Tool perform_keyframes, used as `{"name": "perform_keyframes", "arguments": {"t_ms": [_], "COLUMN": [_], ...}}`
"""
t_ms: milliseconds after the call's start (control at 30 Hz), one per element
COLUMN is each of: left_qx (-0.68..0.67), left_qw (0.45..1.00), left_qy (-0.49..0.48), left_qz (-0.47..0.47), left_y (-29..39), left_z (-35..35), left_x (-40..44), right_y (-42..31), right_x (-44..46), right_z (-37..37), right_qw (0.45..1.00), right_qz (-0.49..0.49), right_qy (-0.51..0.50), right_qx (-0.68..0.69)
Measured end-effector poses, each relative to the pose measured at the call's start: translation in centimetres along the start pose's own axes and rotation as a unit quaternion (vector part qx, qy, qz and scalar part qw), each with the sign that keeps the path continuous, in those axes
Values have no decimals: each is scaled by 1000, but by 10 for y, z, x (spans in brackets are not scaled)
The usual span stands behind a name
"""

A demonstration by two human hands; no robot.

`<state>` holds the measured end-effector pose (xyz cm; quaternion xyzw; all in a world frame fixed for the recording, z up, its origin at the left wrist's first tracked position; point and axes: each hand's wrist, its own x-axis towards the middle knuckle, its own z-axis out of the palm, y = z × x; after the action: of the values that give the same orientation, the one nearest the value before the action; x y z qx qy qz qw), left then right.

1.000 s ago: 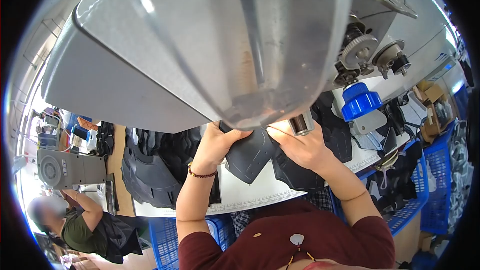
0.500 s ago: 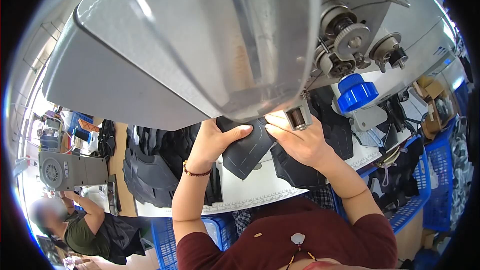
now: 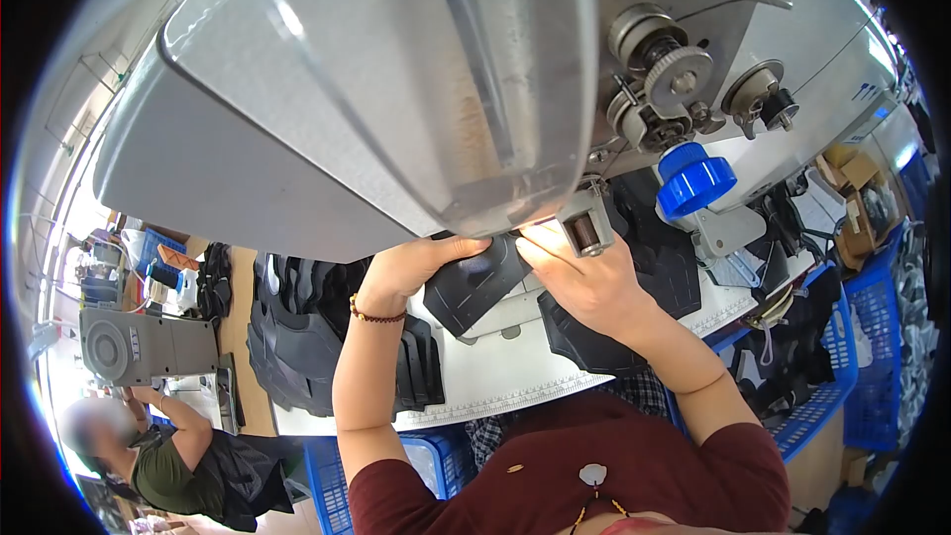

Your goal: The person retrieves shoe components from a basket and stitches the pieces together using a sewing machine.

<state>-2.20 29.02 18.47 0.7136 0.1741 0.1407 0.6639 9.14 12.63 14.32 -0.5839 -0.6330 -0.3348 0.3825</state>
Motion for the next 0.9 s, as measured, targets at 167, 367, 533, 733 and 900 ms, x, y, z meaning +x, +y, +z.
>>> {"name": "perform_keyframes", "arguments": {"t_ms": [167, 367, 533, 733, 900], "left_qx": [-29, -30, -52, -64, -105], "left_qw": [998, 999, 998, 998, 994], "left_qy": [12, 12, 5, 12, -30], "left_qz": [-59, -16, -34, -26, -6], "left_y": [9, -15, -22, -29, -13], "left_z": [5, -15, -21, -23, -16], "left_x": [1, 17, 22, 20, 10], "right_y": [-4, -2, -1, 2, 5], "right_x": [3, 8, 12, 19, 18], "right_z": [-2, -3, -5, -9, -6], "right_qw": [1000, 998, 996, 989, 991], "right_qz": [18, 36, 57, 90, 89], "right_qy": [-8, -46, -73, -117, -83], "right_qx": [2, 10, 12, 19, 49]}}
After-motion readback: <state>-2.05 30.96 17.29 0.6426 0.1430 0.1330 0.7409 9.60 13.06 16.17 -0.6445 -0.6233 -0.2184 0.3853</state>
